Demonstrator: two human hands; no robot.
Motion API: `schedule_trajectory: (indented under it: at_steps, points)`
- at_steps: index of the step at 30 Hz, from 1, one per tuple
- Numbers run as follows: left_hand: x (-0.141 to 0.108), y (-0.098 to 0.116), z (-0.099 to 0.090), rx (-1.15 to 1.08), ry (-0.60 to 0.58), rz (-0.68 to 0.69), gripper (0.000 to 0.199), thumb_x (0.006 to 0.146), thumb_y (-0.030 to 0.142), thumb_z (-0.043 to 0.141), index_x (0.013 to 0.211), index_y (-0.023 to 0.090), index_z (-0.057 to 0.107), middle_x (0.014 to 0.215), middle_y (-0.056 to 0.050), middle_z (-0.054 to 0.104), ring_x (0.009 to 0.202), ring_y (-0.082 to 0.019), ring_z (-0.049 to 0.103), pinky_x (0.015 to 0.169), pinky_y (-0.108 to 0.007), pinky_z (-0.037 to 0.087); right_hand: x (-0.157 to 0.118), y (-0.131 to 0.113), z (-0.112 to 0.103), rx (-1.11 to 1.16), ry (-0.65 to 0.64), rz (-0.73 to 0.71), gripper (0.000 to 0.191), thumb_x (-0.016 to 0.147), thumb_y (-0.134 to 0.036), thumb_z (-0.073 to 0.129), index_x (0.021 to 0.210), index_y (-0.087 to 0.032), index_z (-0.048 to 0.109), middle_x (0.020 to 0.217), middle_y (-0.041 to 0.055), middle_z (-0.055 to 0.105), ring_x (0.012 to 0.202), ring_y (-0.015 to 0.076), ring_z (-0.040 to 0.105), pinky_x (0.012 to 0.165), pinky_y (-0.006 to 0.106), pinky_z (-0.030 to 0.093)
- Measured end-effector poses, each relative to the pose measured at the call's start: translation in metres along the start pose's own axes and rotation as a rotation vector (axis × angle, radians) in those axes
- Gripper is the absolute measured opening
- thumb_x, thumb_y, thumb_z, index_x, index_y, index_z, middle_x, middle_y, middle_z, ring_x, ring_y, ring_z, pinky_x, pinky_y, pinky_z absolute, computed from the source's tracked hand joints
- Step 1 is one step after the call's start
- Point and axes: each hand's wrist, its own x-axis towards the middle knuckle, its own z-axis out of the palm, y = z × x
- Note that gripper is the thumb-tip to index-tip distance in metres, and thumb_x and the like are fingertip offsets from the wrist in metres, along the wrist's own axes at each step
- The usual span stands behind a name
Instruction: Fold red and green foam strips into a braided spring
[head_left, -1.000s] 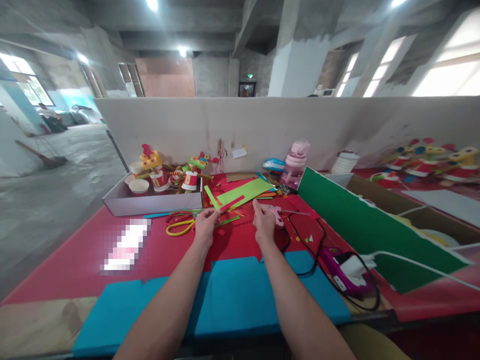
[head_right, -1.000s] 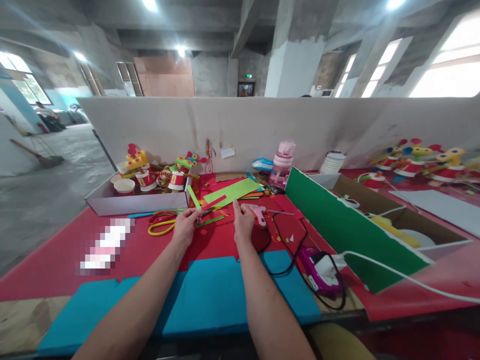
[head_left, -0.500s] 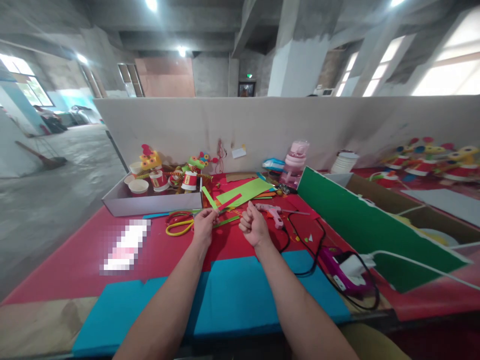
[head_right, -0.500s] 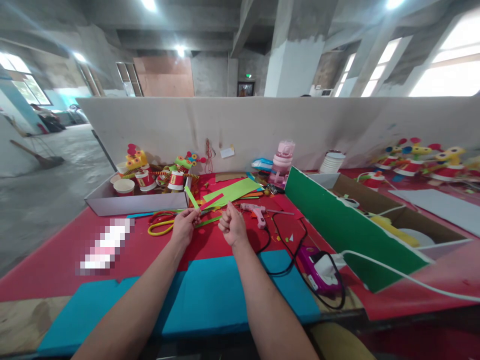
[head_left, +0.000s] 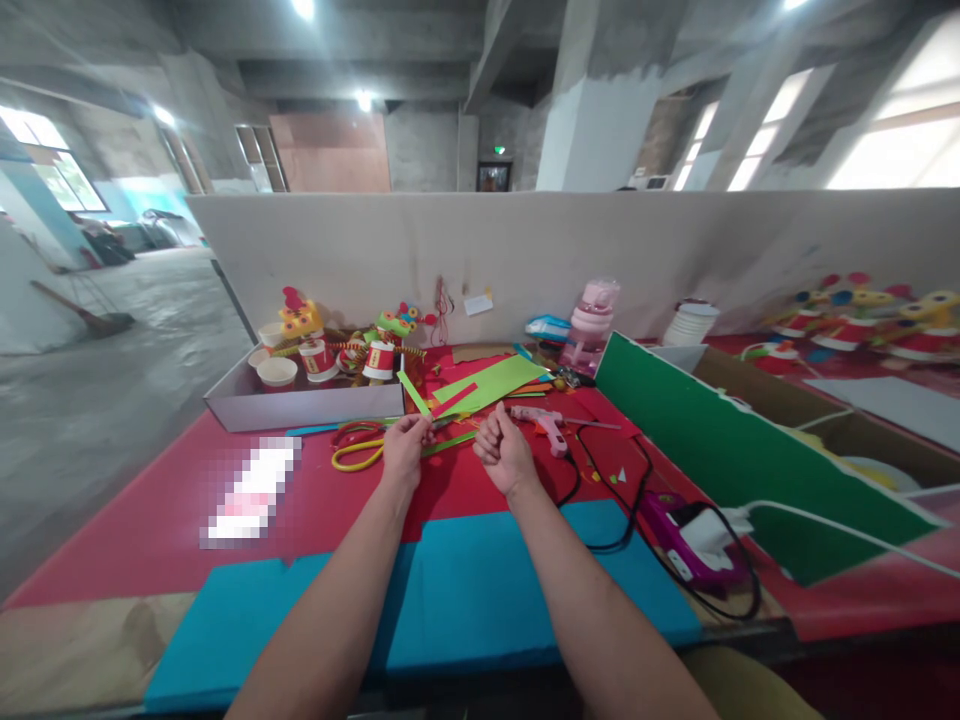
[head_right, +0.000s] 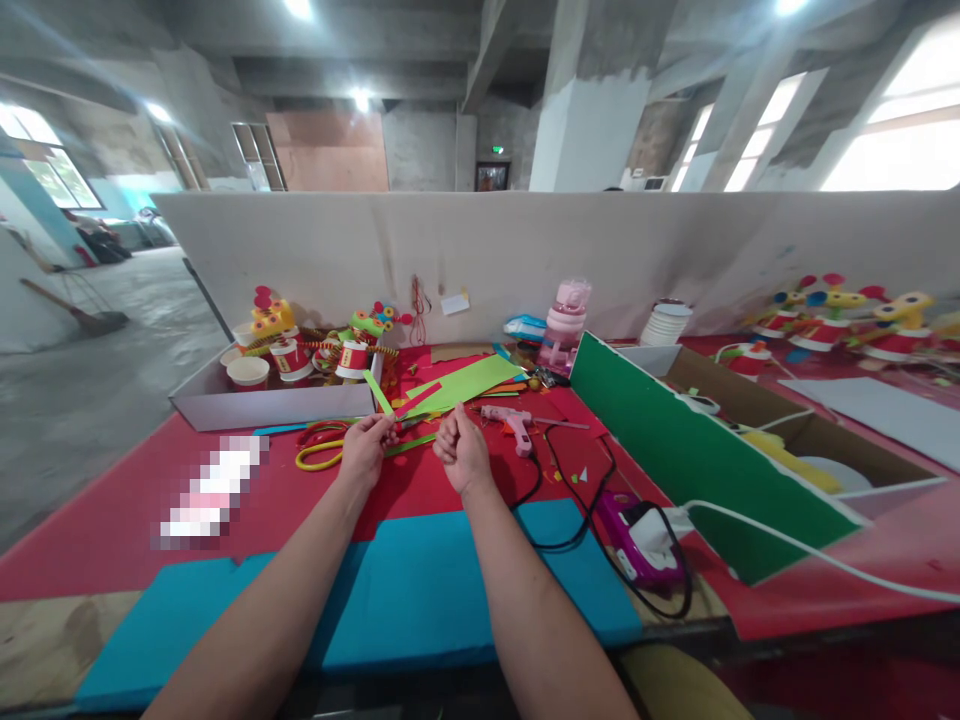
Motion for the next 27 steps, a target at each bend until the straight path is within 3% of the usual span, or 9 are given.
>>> schedule_trajectory:
  at_steps: [2, 4, 7, 9, 12, 20, 27]
  points:
    - [0.001, 0.001, -0.001, 0.003, 0.009, 0.004, 0.028, 0.055, 0.035, 0.077, 0.062, 0.014, 0.059, 0.048, 0.003, 0.053, 0.044, -0.007, 0.047, 0.047, -0.020, 0.036, 0.000, -0.001, 0.000, -0.053, -0.002, -0.010, 0.044, 0.085, -0.057, 0.049, 0.063, -0.019, 0.052, 0.054, -0.0036, 0.052, 0.036, 0.0056, 0.030, 0.035, 0.018, 0.026]
    - [0.001, 0.001, -0.001, -0.001, 0.014, 0.004, 0.028, 0.055, 0.034, 0.076, 0.062, 0.014, 0.059, 0.048, 0.003, 0.052, 0.043, -0.007, 0.046, 0.047, -0.020, 0.035, 0.000, -0.002, 0.000, -0.101, -0.026, 0.006, 0.049, 0.086, -0.062, 0.041, 0.079, -0.019, 0.063, 0.077, 0.0042, 0.067, 0.048, 0.0095, 0.049, 0.044, 0.021, 0.040]
    - [0.002, 0.002, -0.002, -0.022, 0.022, -0.003, 0.028, 0.054, 0.033, 0.077, 0.063, 0.014, 0.059, 0.048, 0.004, 0.051, 0.043, -0.007, 0.046, 0.047, -0.020, 0.036, -0.002, -0.006, 0.001, -0.135, -0.125, 0.016, 0.062, 0.084, -0.071, 0.030, 0.101, -0.023, 0.066, 0.114, 0.0094, 0.066, 0.089, 0.0212, 0.064, 0.073, 0.035, 0.053]
    - [0.003, 0.002, -0.002, -0.025, 0.032, -0.004, 0.028, 0.054, 0.033, 0.077, 0.063, 0.014, 0.059, 0.049, 0.004, 0.051, 0.043, -0.007, 0.047, 0.047, -0.020, 0.037, -0.004, -0.008, 0.003, -0.167, -0.188, -0.007, 0.068, 0.081, -0.075, 0.025, 0.112, -0.027, 0.063, 0.130, 0.0076, 0.058, 0.113, 0.0262, 0.057, 0.088, 0.045, 0.048]
    - [0.004, 0.001, -0.003, -0.025, 0.048, -0.001, 0.030, 0.054, 0.034, 0.078, 0.064, 0.014, 0.059, 0.048, 0.004, 0.051, 0.043, -0.007, 0.046, 0.045, -0.020, 0.036, -0.009, -0.009, 0.007, -0.250, -0.241, -0.056, 0.071, 0.081, -0.076, 0.022, 0.125, -0.032, 0.055, 0.140, 0.0056, 0.049, 0.128, 0.0287, 0.044, 0.097, 0.055, 0.039]
    - [0.005, 0.002, -0.003, -0.025, 0.064, 0.006, 0.029, 0.054, 0.034, 0.077, 0.063, 0.014, 0.058, 0.046, 0.005, 0.050, 0.041, -0.006, 0.045, 0.043, -0.019, 0.033, -0.014, -0.010, 0.015, -0.190, -0.334, -0.018, 0.080, 0.078, -0.079, 0.019, 0.129, -0.026, 0.051, 0.138, 0.0113, 0.050, 0.136, 0.0276, 0.035, 0.105, 0.056, 0.029]
    - [0.004, 0.004, -0.003, -0.025, 0.060, 0.007, 0.028, 0.054, 0.034, 0.076, 0.064, 0.014, 0.058, 0.046, 0.005, 0.049, 0.041, -0.006, 0.045, 0.043, -0.018, 0.033, -0.015, -0.013, 0.015, -0.044, -0.368, 0.033, 0.083, 0.076, -0.081, 0.020, 0.125, -0.024, 0.053, 0.142, 0.0113, 0.046, 0.135, 0.0269, 0.037, 0.107, 0.052, 0.029]
